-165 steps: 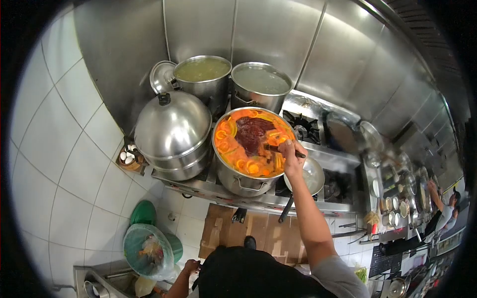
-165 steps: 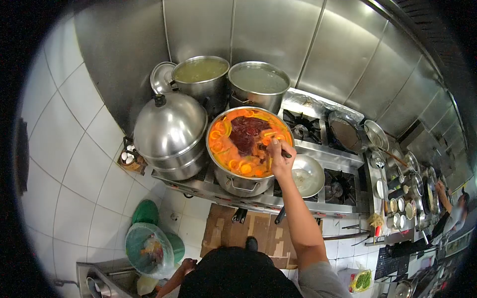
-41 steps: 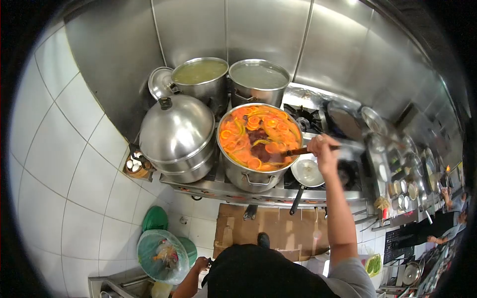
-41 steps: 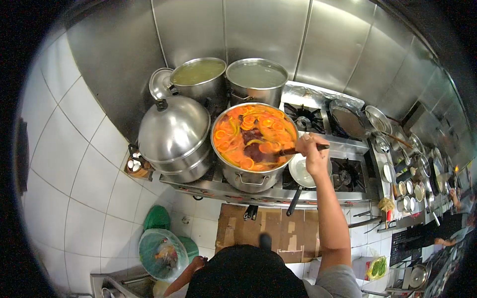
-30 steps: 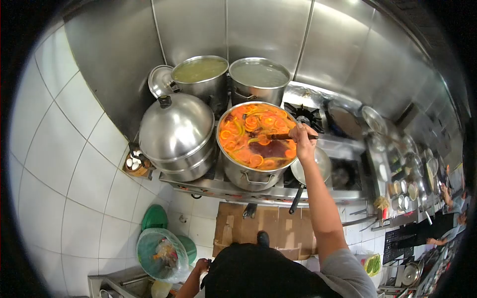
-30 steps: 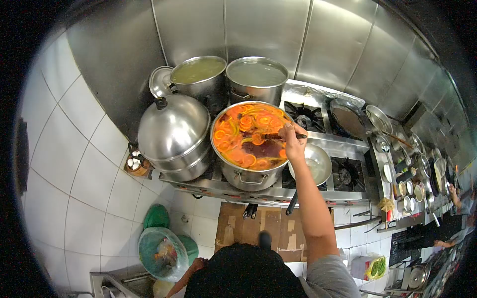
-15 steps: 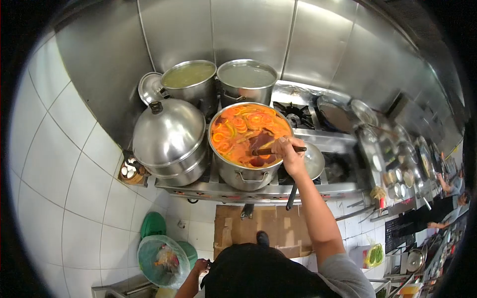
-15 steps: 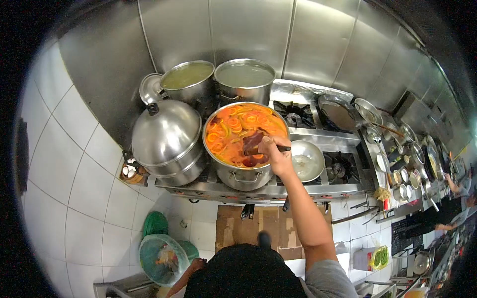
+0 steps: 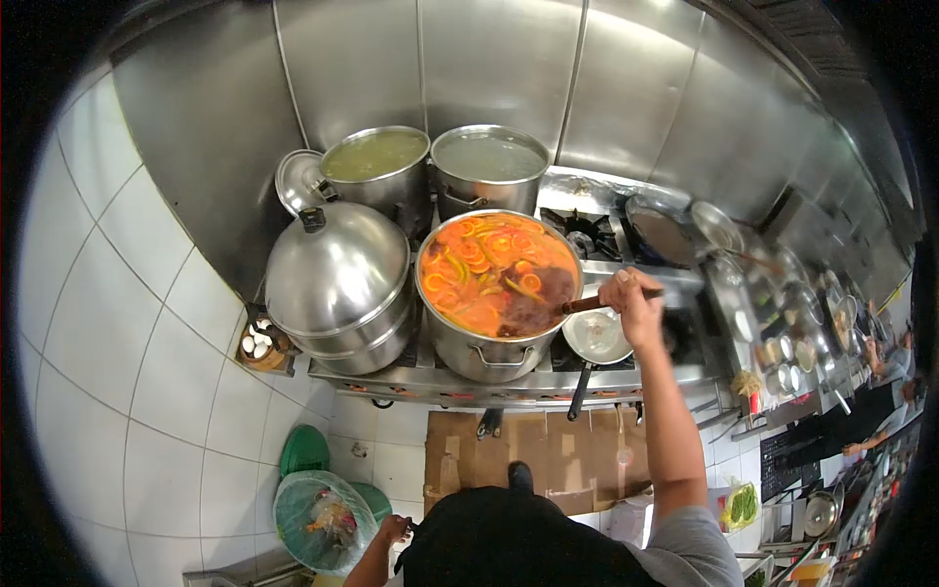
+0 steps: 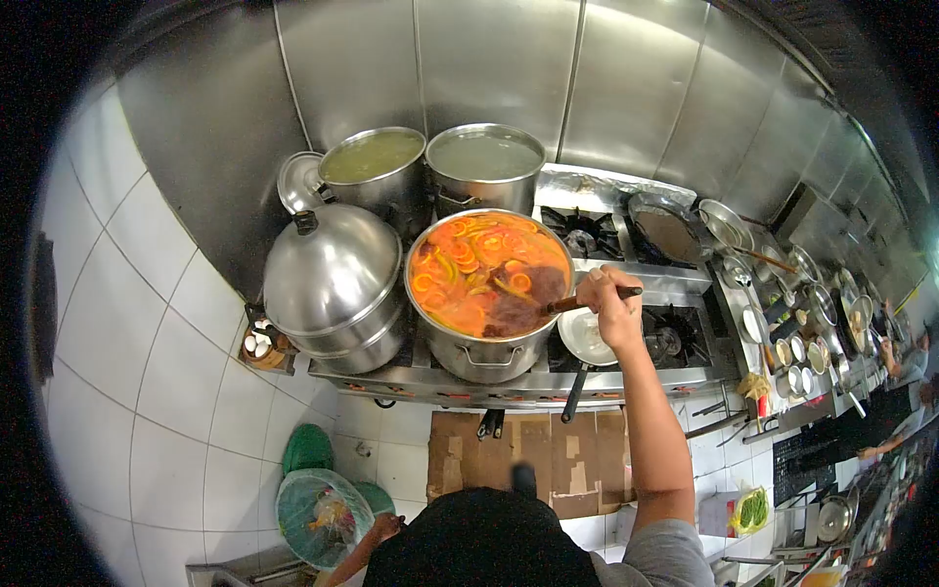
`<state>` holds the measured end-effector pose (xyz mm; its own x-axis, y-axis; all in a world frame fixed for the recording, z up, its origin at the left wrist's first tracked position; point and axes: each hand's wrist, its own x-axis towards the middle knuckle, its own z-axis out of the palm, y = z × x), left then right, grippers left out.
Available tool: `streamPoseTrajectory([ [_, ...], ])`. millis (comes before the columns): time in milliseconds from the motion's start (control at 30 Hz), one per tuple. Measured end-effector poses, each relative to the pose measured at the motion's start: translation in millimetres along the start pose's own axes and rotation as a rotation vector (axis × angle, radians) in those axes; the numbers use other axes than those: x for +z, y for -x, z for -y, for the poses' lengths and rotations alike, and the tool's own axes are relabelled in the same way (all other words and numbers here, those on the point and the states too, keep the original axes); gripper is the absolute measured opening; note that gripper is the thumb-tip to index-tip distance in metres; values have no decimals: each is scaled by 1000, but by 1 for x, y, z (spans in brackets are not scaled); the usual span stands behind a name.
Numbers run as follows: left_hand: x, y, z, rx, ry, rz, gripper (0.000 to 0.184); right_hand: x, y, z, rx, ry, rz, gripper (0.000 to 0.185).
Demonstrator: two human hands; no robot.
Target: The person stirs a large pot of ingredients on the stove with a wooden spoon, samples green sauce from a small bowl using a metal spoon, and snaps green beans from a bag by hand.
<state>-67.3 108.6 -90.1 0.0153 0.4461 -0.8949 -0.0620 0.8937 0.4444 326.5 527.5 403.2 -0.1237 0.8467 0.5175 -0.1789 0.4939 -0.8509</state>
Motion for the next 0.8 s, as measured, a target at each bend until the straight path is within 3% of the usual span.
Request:
streamPoseTrajectory([
  [367, 13, 10, 11, 12, 83, 7, 30, 29, -68, -45, -30, 129, -165, 38],
  [500, 19, 17, 13, 169, 240, 118, 30, 48, -88, -63, -50, 108, -162, 39],
  [567, 36, 10, 19, -7, -87, -101, 28, 58, -93, -69, -42, 69, -157, 38],
  [700, 32, -1, 43, 50, 73, -19, 25, 77, -92, -69, -22, 22, -126, 39],
  [767, 28, -7, 48, -185, 243, 121, 23, 82, -90, -71, 29, 173, -109, 38],
  [800, 30, -4, 46, -185, 244, 123, 23, 89, -86, -67, 14, 121, -95, 37],
])
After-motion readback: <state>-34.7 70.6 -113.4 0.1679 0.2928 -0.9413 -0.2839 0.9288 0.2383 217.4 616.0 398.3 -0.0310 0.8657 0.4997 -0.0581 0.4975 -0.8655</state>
